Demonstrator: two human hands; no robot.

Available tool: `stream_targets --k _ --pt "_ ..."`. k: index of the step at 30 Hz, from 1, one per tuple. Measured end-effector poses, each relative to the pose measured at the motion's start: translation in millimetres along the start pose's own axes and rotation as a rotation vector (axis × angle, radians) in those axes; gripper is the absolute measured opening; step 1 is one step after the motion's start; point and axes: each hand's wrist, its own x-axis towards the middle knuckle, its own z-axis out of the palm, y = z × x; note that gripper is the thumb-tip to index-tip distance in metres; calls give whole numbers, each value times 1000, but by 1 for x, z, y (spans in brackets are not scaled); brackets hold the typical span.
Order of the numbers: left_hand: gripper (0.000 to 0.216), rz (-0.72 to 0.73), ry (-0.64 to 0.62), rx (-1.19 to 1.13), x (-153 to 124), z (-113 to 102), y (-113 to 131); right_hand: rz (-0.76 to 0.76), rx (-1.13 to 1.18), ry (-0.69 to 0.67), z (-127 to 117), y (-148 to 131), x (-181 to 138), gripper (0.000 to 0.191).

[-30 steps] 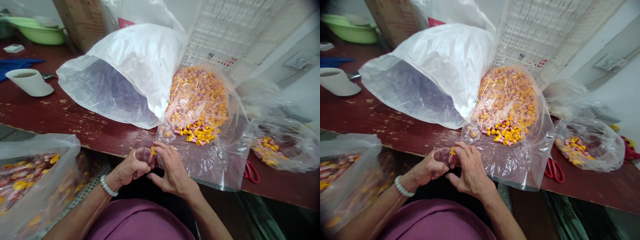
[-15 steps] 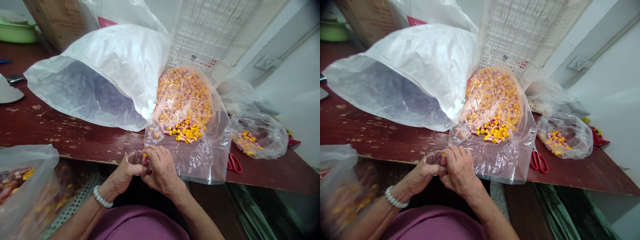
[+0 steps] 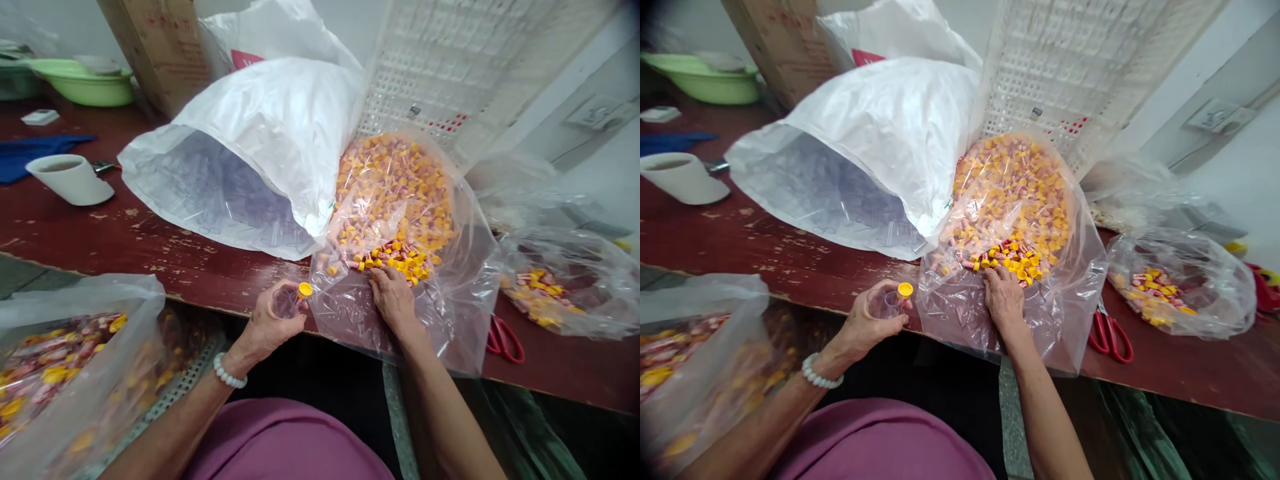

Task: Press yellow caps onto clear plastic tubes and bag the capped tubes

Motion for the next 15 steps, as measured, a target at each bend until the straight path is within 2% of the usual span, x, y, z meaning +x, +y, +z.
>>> stream_targets --k 3,5,6,8,9,11,13,15 --pt "30 112 -20 116 -1 1 -3 10 20 -20 9 14 11 12" --pt "30 152 -24 173 0 3 -6 42 30 16 3 7 12 11" --pt "29 163 -22 200 0 4 -8 62 56 49 -4 -1 9 13" --pt "27 172 -20 249 1 6 -11 92 261 119 -19 -26 0 18" --pt "26 171 -26 265 1 8 -12 103 456 161 -27 -42 -7 19" --pt "26 157 -55 279 2 11 -12 84 883 160 -39 -75 -22 15" --pt "27 145 -91 284 2 14 -11 13 1022 169 -42 -102 -35 10" --pt "25 143 -107 280 2 15 -10 -76 997 169 -40 -116 -43 6"
